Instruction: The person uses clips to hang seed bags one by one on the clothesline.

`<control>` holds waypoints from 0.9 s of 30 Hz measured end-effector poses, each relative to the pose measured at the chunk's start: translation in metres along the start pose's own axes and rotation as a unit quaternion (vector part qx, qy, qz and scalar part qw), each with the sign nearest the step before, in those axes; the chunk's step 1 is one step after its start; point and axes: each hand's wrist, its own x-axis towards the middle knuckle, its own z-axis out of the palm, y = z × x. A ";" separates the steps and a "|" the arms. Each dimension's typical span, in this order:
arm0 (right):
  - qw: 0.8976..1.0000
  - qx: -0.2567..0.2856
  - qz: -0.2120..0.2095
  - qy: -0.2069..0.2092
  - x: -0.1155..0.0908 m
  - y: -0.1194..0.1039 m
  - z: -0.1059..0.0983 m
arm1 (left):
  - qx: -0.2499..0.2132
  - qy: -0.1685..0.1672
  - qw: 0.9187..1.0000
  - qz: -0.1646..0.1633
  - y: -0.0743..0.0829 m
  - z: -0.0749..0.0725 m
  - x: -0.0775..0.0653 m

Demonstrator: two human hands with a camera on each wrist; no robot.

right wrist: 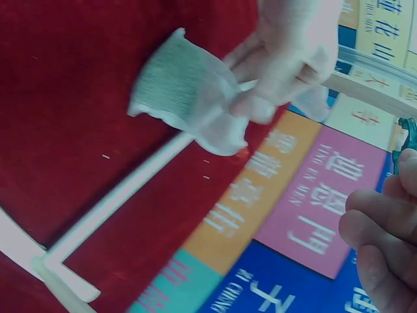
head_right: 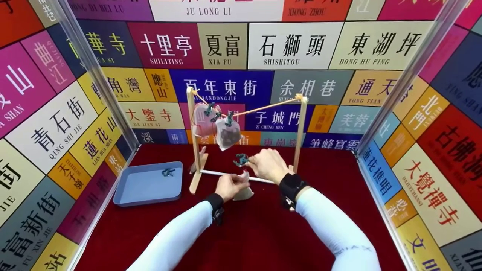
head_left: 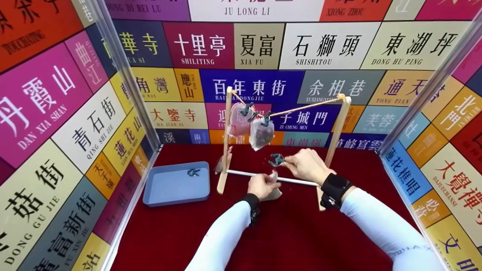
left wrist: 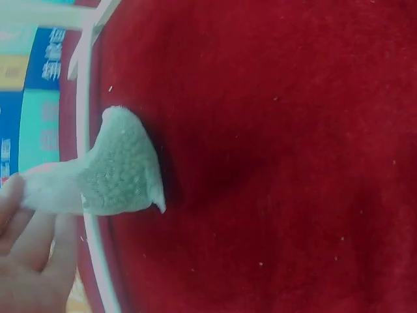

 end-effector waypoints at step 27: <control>0.972 -0.200 0.088 -0.083 0.110 0.012 -0.125 | 0.157 0.095 0.981 0.067 0.129 -0.078 0.011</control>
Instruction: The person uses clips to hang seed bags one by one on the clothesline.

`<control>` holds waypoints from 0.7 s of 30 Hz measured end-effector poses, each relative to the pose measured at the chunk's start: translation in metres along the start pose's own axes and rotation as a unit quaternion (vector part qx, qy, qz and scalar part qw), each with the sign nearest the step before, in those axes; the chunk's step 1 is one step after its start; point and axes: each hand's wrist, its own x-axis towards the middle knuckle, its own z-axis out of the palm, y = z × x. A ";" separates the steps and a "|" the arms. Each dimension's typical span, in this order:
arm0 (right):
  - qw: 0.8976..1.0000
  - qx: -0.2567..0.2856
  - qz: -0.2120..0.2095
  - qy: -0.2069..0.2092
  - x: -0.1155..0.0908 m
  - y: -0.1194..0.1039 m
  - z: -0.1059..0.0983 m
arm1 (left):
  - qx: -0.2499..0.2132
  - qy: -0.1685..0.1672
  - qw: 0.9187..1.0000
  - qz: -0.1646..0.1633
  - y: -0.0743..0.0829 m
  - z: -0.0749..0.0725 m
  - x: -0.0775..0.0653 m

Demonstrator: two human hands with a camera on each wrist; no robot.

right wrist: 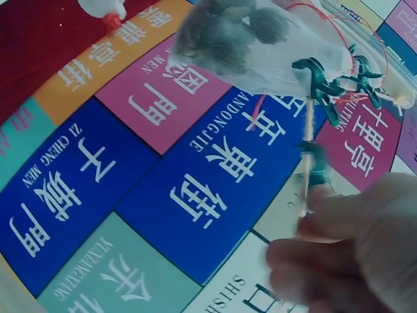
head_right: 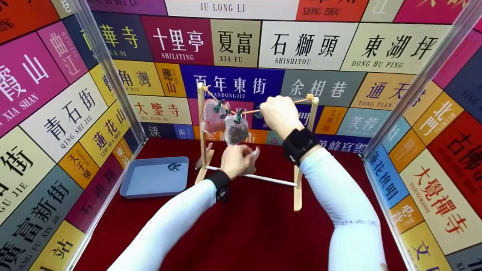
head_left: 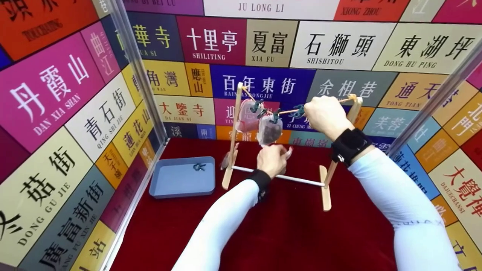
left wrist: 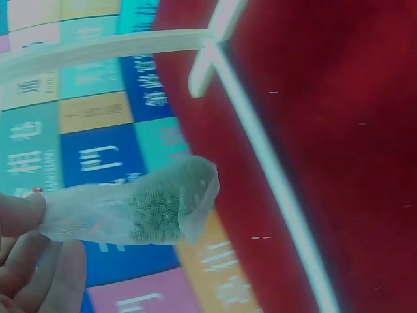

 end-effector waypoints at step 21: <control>0.993 -0.005 -0.093 -0.071 0.016 0.001 -0.011 | 0.028 0.119 0.990 0.077 0.027 -0.061 0.044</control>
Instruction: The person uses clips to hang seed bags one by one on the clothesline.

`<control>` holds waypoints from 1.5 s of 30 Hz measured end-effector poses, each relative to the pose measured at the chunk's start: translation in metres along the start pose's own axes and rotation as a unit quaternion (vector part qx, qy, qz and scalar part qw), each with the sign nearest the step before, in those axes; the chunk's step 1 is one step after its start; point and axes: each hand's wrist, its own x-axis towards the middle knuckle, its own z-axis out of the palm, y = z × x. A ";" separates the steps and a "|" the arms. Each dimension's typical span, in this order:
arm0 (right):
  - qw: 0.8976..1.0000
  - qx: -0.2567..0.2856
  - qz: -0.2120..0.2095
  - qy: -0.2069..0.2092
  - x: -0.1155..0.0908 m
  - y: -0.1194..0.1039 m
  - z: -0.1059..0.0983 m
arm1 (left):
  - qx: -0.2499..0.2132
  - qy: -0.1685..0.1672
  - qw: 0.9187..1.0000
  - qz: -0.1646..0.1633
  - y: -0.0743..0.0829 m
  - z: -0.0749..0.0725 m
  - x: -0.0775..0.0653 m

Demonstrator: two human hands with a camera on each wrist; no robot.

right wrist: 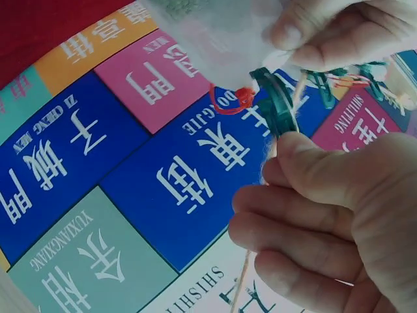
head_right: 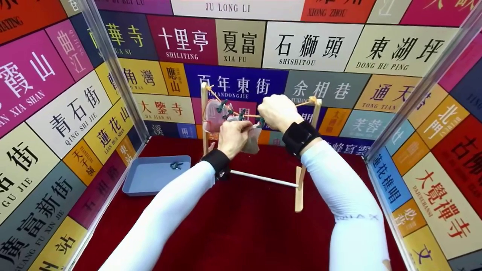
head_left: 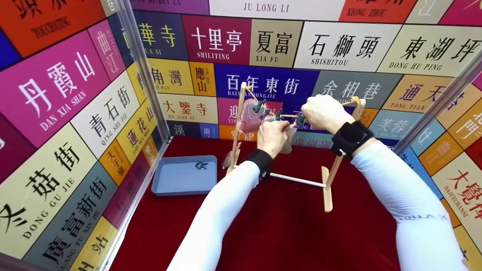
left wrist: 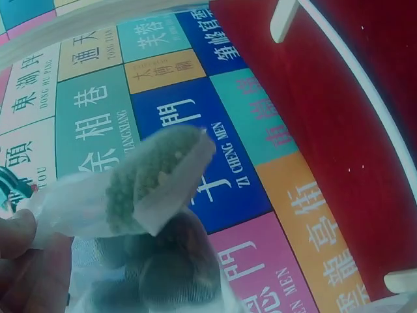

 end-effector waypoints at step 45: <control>0.978 0.201 0.046 -0.041 -0.051 -0.021 0.109 | -0.047 -0.156 0.986 -0.022 -0.153 -0.056 -0.033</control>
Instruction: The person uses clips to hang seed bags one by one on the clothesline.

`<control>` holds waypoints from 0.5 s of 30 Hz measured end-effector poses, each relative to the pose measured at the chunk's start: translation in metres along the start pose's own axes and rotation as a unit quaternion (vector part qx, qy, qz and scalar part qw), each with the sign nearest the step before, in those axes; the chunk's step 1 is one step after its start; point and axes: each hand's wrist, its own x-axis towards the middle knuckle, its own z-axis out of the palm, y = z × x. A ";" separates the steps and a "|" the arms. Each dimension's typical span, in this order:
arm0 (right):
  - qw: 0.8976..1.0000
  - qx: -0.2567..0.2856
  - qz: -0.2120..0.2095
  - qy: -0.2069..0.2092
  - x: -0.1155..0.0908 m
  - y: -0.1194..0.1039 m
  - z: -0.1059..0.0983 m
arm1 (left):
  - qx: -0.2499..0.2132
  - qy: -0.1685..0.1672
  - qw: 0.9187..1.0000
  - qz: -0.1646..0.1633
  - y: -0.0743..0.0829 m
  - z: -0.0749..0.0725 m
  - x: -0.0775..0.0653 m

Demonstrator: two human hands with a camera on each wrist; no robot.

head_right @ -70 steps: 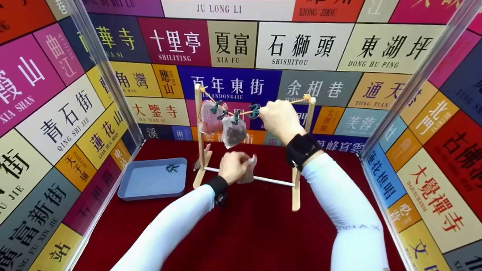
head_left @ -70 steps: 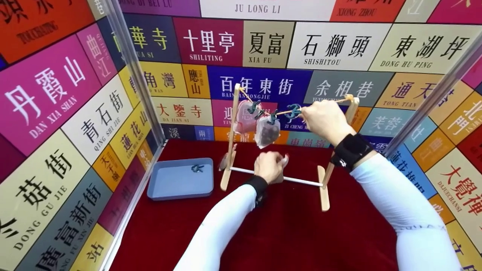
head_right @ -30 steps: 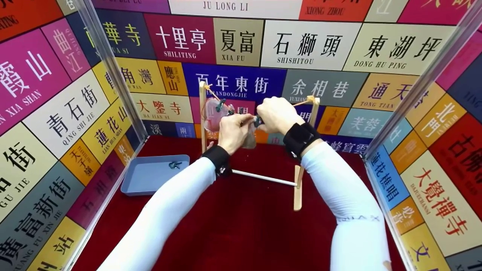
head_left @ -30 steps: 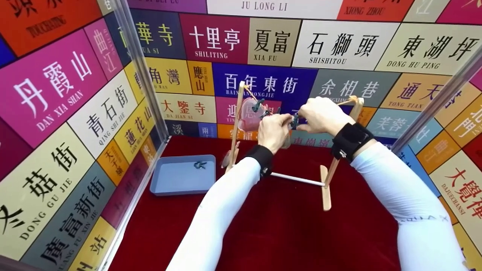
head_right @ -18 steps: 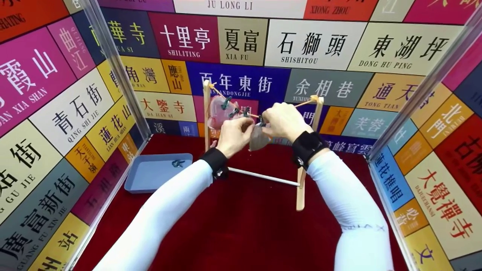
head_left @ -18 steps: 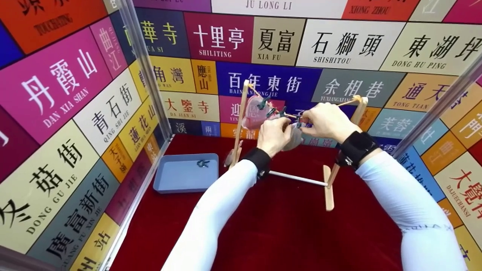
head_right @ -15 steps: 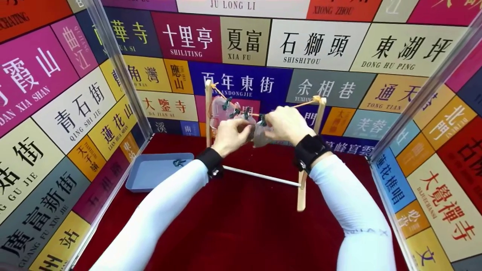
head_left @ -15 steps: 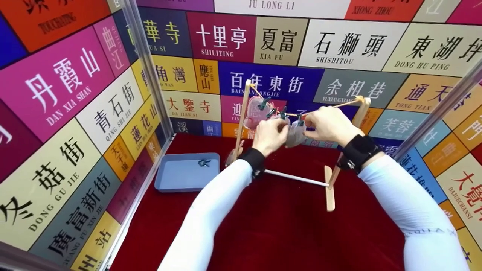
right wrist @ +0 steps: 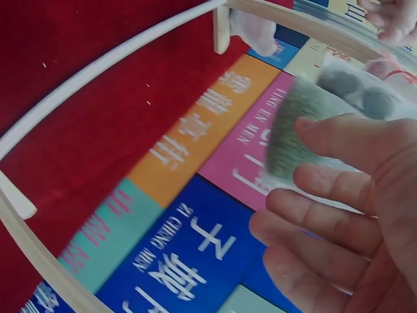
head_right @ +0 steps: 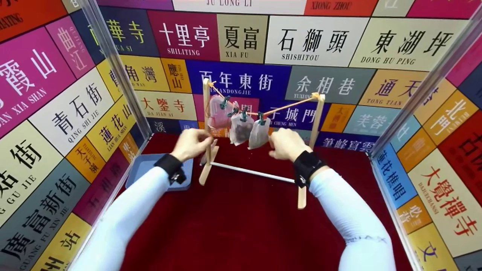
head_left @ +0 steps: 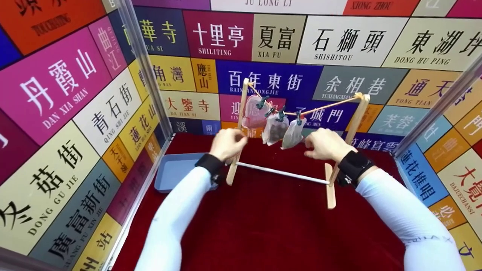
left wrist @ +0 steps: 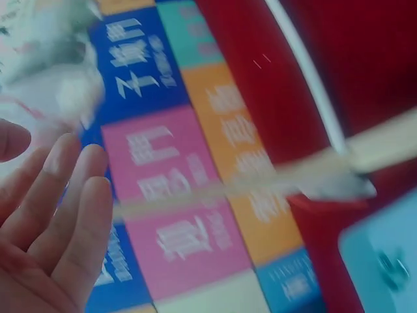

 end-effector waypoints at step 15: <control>0.998 0.034 0.018 -0.057 -0.019 -0.002 0.060 | 0.107 -0.054 0.982 -0.143 -0.144 0.025 -0.072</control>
